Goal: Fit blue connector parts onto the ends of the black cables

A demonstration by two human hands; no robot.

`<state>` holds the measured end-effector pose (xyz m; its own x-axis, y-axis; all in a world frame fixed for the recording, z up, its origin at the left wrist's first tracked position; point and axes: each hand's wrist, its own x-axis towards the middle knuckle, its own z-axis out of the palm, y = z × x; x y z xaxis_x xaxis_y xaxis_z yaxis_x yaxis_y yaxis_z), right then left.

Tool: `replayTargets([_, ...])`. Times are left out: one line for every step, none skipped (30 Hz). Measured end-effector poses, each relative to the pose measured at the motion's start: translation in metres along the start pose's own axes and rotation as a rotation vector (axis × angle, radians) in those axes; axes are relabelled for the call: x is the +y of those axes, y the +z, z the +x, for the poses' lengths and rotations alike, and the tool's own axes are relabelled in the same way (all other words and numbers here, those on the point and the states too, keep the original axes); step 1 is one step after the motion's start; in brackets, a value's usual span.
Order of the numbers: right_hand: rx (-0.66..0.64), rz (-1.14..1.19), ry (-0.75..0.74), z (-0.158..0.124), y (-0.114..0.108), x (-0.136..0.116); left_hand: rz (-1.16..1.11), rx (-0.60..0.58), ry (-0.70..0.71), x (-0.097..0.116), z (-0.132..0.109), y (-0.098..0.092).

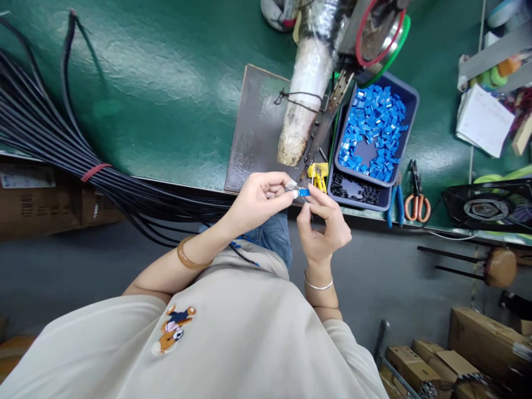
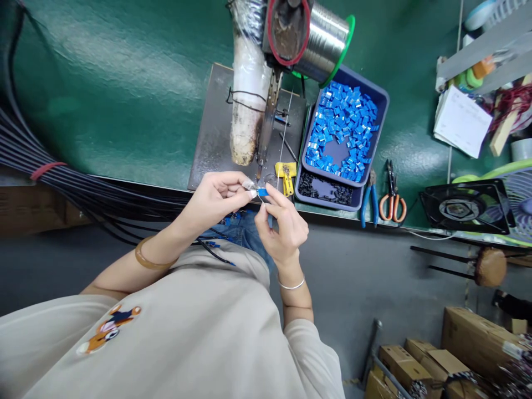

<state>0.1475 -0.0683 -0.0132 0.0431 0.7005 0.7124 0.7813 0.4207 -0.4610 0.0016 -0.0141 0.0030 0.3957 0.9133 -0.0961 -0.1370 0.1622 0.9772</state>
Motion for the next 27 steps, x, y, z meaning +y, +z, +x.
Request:
replayTargets([0.002, 0.023, 0.022, -0.001, -0.001, 0.000, 0.020, -0.008, 0.010, -0.001, -0.002, 0.000])
replayTargets([0.008, 0.061, 0.057, -0.002, -0.003, 0.000, 0.049, -0.022, 0.021, -0.002, -0.004, -0.001])
replayTargets([0.023, 0.113, 0.101, -0.002, -0.004, 0.001, 0.088, -0.040, 0.036, -0.004, -0.007, -0.001])
replayTargets([0.052, 0.172, 0.144, -0.002, -0.005, 0.001, 0.137, -0.070, 0.054, -0.006, -0.010, -0.002])
replayTargets([0.097, 0.227, 0.182, -0.002, -0.006, 0.001, 0.195, -0.117, 0.076, -0.010, -0.015, -0.002])
replayTargets([0.158, 0.270, 0.208, -0.001, -0.007, 0.002, 0.265, -0.188, 0.098, -0.013, -0.019, -0.003])
replayTargets([0.235, 0.302, 0.221, 0.001, -0.008, 0.002, 0.346, -0.273, 0.118, -0.017, -0.025, -0.004])
replayTargets([0.320, 0.322, 0.227, 0.002, -0.008, 0.003, 0.440, -0.369, 0.129, -0.021, -0.031, -0.005])
replayTargets([0.409, 0.331, 0.230, 0.004, -0.009, 0.004, 0.535, -0.457, 0.124, -0.024, -0.038, -0.008])
replayTargets([0.496, 0.332, 0.233, 0.006, -0.009, 0.004, 0.620, -0.516, 0.107, -0.026, -0.046, -0.012])
replayTargets([0.571, 0.330, 0.235, 0.007, -0.008, 0.005, 0.684, -0.535, 0.082, -0.026, -0.054, -0.018])
replayTargets([0.637, 0.317, 0.223, 0.007, -0.008, 0.005, 0.709, -0.513, 0.071, -0.026, -0.062, -0.026])
replayTargets([0.678, 0.308, 0.198, 0.006, -0.007, 0.006, 0.706, -0.443, 0.071, -0.023, -0.071, -0.038])
replayTargets([0.718, 0.308, 0.160, 0.005, -0.006, 0.005, 0.674, -0.312, 0.079, -0.020, -0.081, -0.052])
replayTargets([0.721, 0.331, 0.121, 0.002, -0.005, 0.004, 0.617, -0.112, 0.104, -0.015, -0.092, -0.069])
replayTargets([0.704, 0.379, 0.096, -0.001, -0.004, 0.002, 0.543, 0.140, 0.121, -0.010, -0.102, -0.089])
replayTargets([0.630, 0.442, 0.079, -0.005, -0.002, -0.002, 0.457, 0.465, 0.133, -0.005, -0.114, -0.111])
replayTargets([0.496, 0.505, 0.100, -0.008, 0.001, -0.006, 0.361, 0.802, 0.178, -0.001, -0.124, -0.133])
replayTargets([0.300, 0.549, 0.155, -0.012, 0.006, -0.012, 0.253, 1.052, 0.222, 0.002, -0.134, -0.155])
replayTargets([0.061, 0.571, 0.202, -0.014, 0.012, -0.020, 0.127, 1.222, 0.258, 0.003, -0.141, -0.174])
replayTargets([-0.185, 0.565, 0.238, -0.016, 0.021, -0.028, -0.001, 1.320, 0.261, 0.001, -0.146, -0.190])
replayTargets([-0.416, 0.535, 0.247, -0.017, 0.033, -0.038, -0.120, 1.354, 0.229, -0.002, -0.147, -0.201])
replayTargets([-0.603, 0.496, 0.227, -0.018, 0.047, -0.048, -0.223, 1.325, 0.163, -0.008, -0.146, -0.207])
replayTargets([-0.743, 0.454, 0.188, -0.018, 0.063, -0.058, -0.297, 1.261, 0.102, -0.014, -0.142, -0.207])
replayTargets([-0.853, 0.427, 0.134, -0.019, 0.079, -0.068, -0.355, 1.143, 0.035, -0.022, -0.137, -0.202])
replayTargets([-0.924, 0.416, 0.081, -0.019, 0.096, -0.077, -0.392, 0.998, -0.028, -0.028, -0.132, -0.194])
replayTargets([-0.983, 0.419, 0.035, -0.020, 0.111, -0.084, -0.403, 0.918, -0.053, -0.034, -0.127, -0.184])
